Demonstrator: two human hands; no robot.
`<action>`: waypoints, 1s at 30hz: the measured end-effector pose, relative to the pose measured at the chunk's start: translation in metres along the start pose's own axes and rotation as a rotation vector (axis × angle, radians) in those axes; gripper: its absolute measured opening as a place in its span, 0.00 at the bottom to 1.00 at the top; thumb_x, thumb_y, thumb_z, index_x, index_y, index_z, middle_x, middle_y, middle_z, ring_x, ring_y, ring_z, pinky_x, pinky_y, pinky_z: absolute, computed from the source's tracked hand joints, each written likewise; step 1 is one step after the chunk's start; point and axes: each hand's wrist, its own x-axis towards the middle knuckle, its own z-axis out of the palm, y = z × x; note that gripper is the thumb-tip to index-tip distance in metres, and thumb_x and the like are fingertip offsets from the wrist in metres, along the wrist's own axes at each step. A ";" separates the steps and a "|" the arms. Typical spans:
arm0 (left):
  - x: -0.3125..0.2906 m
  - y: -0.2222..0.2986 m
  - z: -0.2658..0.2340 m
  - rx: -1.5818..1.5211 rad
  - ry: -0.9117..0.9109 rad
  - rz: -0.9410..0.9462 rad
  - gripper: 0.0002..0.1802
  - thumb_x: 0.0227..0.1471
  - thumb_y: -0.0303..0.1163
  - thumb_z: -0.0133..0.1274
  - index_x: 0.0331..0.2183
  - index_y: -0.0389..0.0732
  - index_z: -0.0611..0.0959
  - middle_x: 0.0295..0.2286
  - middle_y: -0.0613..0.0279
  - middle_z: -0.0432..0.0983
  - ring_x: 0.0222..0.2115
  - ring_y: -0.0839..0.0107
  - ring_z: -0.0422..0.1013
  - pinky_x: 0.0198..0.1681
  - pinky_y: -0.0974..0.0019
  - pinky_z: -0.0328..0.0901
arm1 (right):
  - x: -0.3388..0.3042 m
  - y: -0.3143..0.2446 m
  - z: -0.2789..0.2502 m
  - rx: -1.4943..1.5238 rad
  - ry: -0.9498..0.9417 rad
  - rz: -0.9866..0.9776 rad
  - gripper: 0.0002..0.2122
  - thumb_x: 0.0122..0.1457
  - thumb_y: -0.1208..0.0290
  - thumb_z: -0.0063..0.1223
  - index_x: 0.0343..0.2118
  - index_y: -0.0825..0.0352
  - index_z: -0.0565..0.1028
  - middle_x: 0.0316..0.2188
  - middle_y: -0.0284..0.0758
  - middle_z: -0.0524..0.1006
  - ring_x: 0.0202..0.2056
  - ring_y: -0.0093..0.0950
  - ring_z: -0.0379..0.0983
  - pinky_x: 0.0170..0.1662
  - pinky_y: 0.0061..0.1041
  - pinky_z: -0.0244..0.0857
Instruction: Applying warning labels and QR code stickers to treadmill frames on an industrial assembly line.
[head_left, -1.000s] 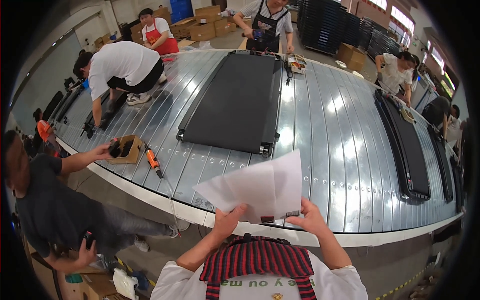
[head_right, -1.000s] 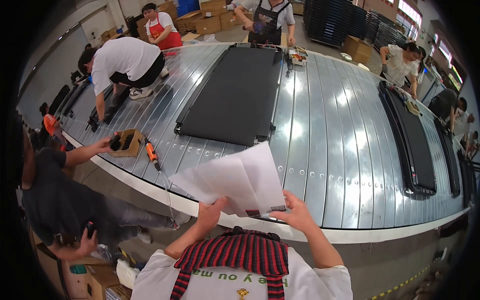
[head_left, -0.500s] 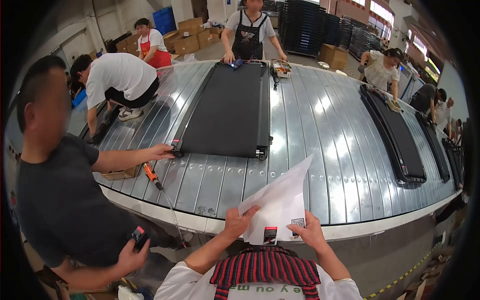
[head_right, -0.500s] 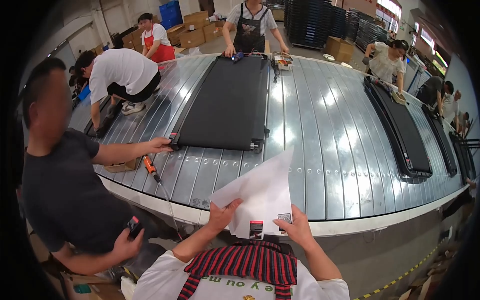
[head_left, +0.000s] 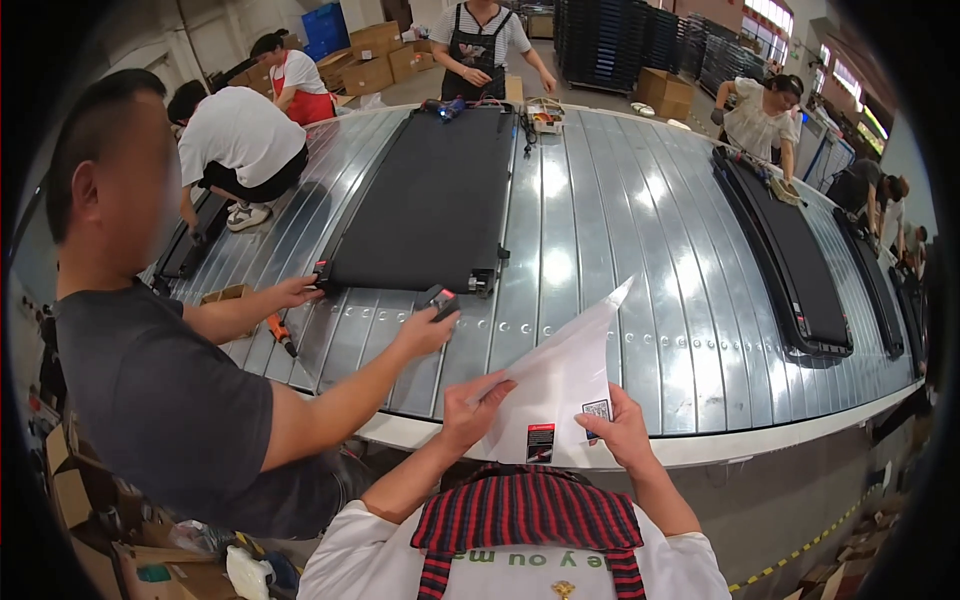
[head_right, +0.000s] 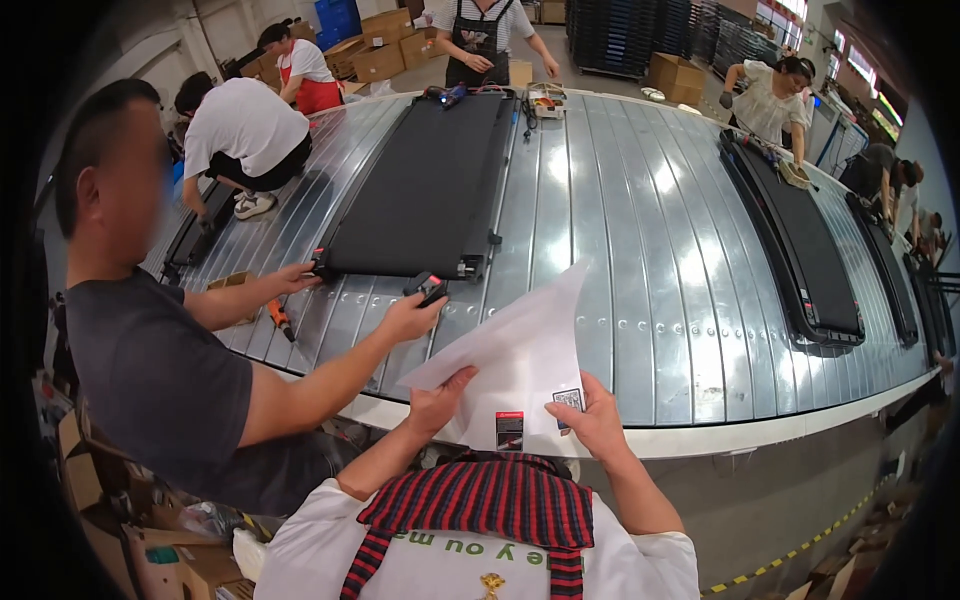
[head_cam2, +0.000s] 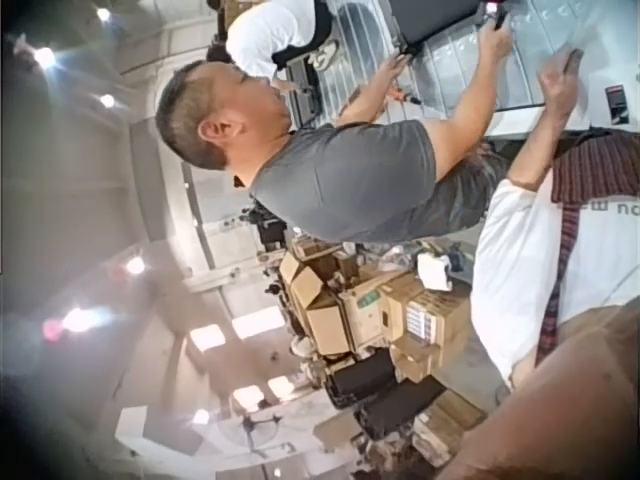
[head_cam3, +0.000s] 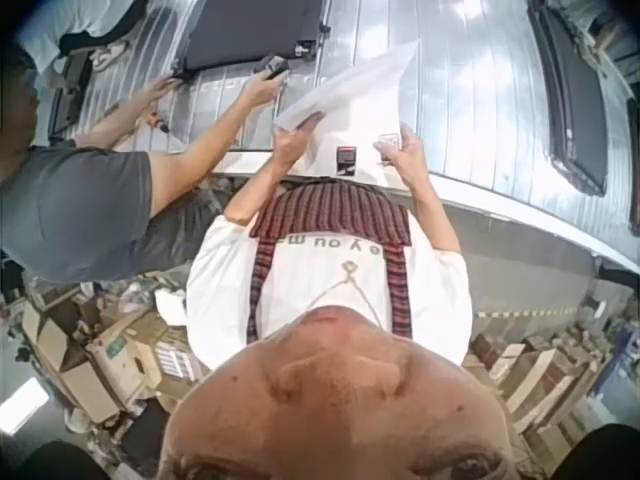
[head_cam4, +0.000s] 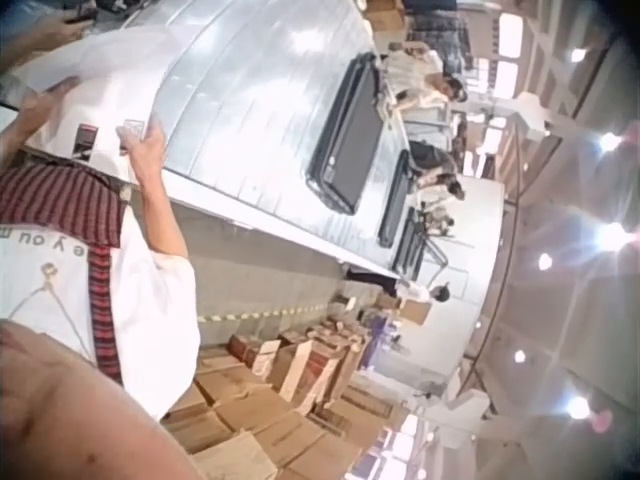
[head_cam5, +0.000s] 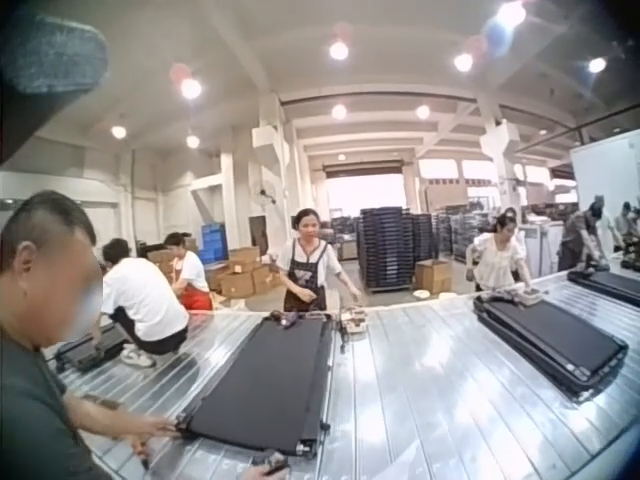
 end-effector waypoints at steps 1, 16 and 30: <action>0.002 0.005 0.008 0.002 0.000 0.001 0.10 0.42 0.27 0.54 0.30 0.34 0.78 0.23 0.53 0.75 0.24 0.67 0.73 0.26 0.72 0.65 | 0.000 0.000 -0.011 0.002 -0.001 -0.001 0.19 0.44 0.75 0.57 0.41 0.70 0.65 0.24 0.29 0.71 0.22 0.15 0.67 0.20 0.13 0.62; 0.024 0.046 0.101 0.158 -0.202 0.083 0.09 0.46 0.28 0.49 0.32 0.36 0.78 0.25 0.54 0.75 0.22 0.69 0.72 0.26 0.70 0.66 | 0.008 0.000 -0.120 -0.003 -0.096 0.062 0.19 0.42 0.78 0.56 0.40 0.70 0.66 0.27 0.30 0.71 0.26 0.17 0.67 0.25 0.16 0.64; 0.042 0.035 0.074 -0.901 -0.363 -0.572 0.15 0.51 0.33 0.46 0.38 0.35 0.74 0.34 0.67 0.70 0.34 0.79 0.64 0.38 0.72 0.60 | 0.019 -0.010 -0.089 0.074 0.039 -0.069 0.22 0.41 0.83 0.55 0.43 0.72 0.64 0.35 0.34 0.71 0.36 0.22 0.68 0.40 0.21 0.62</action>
